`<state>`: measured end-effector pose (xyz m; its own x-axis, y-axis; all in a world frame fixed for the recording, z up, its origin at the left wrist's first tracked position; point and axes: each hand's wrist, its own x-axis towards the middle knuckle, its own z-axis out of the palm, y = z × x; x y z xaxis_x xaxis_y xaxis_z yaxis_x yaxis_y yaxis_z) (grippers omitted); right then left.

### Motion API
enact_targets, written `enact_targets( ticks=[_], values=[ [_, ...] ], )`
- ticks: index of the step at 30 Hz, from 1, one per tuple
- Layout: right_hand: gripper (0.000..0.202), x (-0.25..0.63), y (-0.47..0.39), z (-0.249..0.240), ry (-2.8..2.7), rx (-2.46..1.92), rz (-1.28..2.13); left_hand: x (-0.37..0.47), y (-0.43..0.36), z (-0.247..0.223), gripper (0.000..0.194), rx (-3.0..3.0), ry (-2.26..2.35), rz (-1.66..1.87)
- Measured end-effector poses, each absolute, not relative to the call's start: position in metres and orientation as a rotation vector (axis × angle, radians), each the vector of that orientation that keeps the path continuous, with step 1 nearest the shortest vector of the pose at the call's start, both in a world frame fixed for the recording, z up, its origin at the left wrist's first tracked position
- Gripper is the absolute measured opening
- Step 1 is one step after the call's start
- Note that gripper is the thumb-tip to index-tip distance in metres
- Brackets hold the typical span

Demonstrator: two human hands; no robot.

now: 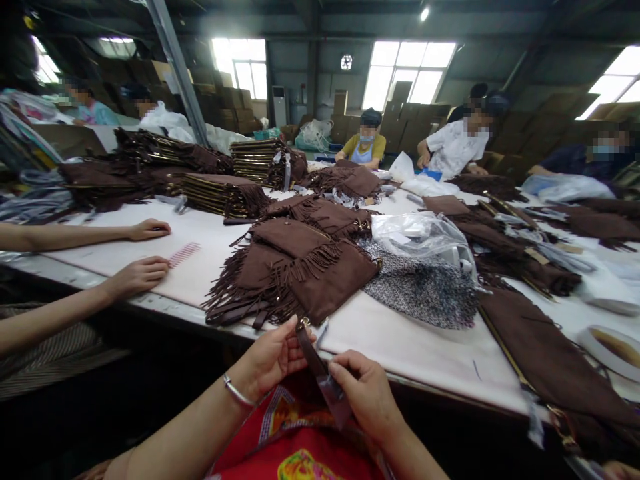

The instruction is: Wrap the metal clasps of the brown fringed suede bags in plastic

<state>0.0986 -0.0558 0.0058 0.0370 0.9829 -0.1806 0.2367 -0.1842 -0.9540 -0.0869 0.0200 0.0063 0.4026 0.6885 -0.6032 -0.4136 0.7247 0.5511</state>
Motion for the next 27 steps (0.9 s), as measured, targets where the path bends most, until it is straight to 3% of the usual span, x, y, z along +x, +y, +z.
enact_targets(
  ticks=[6, 14, 20, 23, 27],
  values=[
    [0.022, 0.105, -0.058, 0.015, -1.423, -1.599, 0.967, -0.063, 0.018, 0.001, 0.015, 0.315, 0.959, 0.735],
    [0.022, 0.1, -0.031, 0.011, -1.474, -1.55, 0.79, -0.045, 0.002, -0.004, 0.014, 0.378, 0.951, 0.706],
    [0.043, 0.106, -0.037, 0.006, -1.392, -1.575, 1.119, -0.058, 0.003, -0.002, 0.019, 0.377, 0.946, 0.738],
    [0.039, 0.11, -0.052, 0.011, -1.492, -1.521, 1.373, -0.061, 0.004, -0.001, 0.018, 0.359, 0.927, 0.755],
    [0.049, 0.105, -0.057, 0.008, -1.297, -1.626, 1.473, -0.053, 0.001, -0.004, 0.013, 0.367, 0.915, 0.772]
  ],
)
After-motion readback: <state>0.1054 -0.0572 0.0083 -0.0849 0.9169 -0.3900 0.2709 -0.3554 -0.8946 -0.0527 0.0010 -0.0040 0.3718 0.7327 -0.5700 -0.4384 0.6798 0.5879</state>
